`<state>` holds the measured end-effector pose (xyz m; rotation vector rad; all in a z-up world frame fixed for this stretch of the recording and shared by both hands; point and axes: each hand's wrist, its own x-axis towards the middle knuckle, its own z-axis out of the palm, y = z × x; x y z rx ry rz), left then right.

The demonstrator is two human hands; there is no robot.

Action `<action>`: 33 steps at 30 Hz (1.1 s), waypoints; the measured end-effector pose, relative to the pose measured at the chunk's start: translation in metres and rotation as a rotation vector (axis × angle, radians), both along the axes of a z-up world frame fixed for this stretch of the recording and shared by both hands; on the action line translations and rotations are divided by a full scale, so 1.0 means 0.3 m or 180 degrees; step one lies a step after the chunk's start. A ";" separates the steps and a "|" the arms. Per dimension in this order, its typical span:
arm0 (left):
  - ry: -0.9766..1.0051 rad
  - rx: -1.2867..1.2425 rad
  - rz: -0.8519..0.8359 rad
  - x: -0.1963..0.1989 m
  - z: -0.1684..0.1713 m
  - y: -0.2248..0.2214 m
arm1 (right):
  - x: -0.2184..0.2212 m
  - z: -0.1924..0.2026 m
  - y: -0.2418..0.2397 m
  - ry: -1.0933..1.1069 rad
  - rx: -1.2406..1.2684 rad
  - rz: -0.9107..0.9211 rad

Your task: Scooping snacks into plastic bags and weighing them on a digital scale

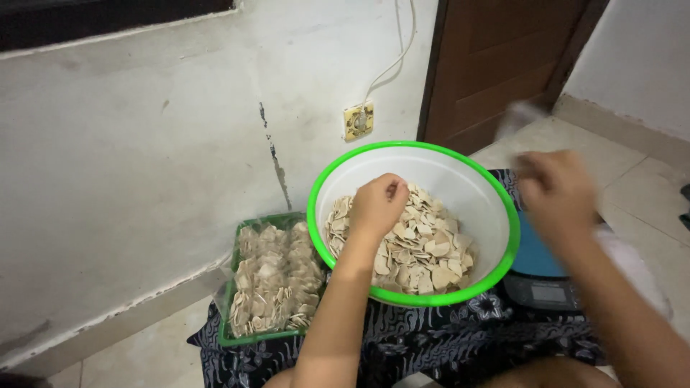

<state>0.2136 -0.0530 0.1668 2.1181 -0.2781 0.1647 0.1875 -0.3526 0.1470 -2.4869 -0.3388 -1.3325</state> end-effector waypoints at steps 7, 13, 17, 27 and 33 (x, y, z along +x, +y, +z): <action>0.1499 -0.2770 -0.0944 0.010 0.008 0.078 | 0.084 -0.117 0.414 0.0138 -0.0629 0.0403; 0.1652 -0.2611 -0.0797 0.065 -0.059 0.086 | 0.055 -0.148 0.400 0.0181 -0.0754 0.0651; 0.1897 -0.3079 -0.0532 0.135 -0.136 0.081 | 0.053 -0.164 0.397 0.0311 -0.0788 0.0817; 0.1103 -0.2402 -0.0083 0.106 -0.145 0.081 | 0.107 -0.216 0.352 0.0711 -0.0567 0.0911; 0.0947 -0.1634 -0.0288 0.053 -0.083 0.138 | 0.135 -0.240 0.325 0.0858 -0.0479 0.0548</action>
